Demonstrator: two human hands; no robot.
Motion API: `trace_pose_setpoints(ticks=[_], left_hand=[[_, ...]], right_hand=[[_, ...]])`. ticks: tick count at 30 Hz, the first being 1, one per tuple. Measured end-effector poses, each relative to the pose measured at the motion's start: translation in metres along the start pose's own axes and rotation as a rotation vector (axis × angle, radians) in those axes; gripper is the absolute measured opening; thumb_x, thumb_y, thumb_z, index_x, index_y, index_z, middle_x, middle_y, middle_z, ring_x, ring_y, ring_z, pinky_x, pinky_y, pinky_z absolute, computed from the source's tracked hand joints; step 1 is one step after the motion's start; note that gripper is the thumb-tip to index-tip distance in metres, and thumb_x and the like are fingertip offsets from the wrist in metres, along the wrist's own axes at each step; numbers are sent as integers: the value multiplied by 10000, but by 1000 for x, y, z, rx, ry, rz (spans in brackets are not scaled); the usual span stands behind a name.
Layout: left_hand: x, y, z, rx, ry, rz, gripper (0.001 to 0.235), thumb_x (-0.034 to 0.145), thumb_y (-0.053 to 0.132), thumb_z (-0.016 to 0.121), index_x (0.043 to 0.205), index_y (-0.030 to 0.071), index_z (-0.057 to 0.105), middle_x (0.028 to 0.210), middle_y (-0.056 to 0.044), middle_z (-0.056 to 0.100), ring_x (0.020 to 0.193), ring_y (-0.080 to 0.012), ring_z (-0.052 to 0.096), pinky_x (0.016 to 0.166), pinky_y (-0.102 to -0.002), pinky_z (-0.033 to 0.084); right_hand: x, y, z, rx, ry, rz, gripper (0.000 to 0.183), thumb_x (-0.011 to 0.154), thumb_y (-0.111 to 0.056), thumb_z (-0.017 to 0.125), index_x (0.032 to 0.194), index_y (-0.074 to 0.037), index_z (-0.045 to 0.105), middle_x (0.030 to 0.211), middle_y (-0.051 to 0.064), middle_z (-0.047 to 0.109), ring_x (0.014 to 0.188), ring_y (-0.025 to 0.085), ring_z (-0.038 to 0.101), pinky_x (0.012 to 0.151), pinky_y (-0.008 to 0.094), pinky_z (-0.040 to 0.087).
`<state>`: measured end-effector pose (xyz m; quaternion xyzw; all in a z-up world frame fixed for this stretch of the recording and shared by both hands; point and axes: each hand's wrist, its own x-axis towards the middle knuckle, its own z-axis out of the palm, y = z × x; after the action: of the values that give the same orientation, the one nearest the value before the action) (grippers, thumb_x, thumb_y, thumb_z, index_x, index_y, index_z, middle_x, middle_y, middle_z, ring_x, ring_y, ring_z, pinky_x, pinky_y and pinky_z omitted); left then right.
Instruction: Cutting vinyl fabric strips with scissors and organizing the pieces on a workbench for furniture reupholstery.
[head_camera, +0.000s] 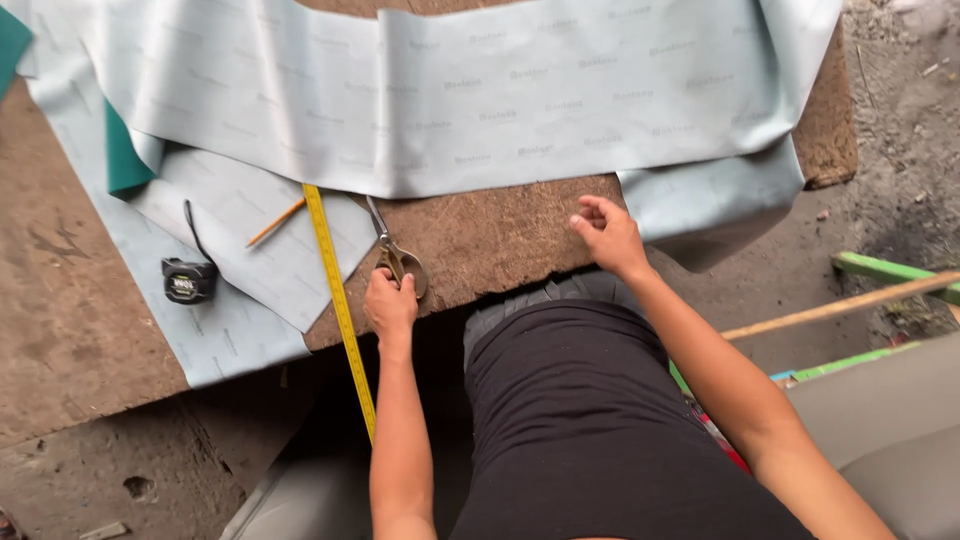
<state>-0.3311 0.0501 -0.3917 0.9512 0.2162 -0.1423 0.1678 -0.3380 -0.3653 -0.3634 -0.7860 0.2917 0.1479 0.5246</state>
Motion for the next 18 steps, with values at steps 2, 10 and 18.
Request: trace_pose_setpoints(ticks=[2, 10, 18], left_hand=[[-11, 11, -12, -5, -132, -60, 378, 815, 406, 790, 1074, 156, 674, 877, -32, 762, 975, -344, 749, 887, -527, 563], [-75, 70, 55, -823, -689, -254, 496, 682, 160, 922, 1066, 40, 630, 730, -32, 605, 583, -140, 578, 470, -242, 429], [-103, 139, 104, -878, -978, -149, 500, 803, 168, 877, 1219, 32, 635, 942, -122, 792, 684, -210, 773, 692, -300, 629]], right_hand=[[-4, 4, 4, 185, -29, 68, 404, 957, -258, 808, 1318, -109, 704, 1111, 110, 755, 990, 192, 756, 848, 299, 625], [24, -14, 7, 665, -220, 415, 552, 1028, -276, 703, 1482, -12, 536, 1294, 202, 721, 1084, 232, 766, 919, 302, 626], [52, -3, 6, 746, -329, 533, 463, 1030, -270, 682, 1414, -22, 610, 1313, 217, 712, 1127, 299, 757, 932, 392, 642]])
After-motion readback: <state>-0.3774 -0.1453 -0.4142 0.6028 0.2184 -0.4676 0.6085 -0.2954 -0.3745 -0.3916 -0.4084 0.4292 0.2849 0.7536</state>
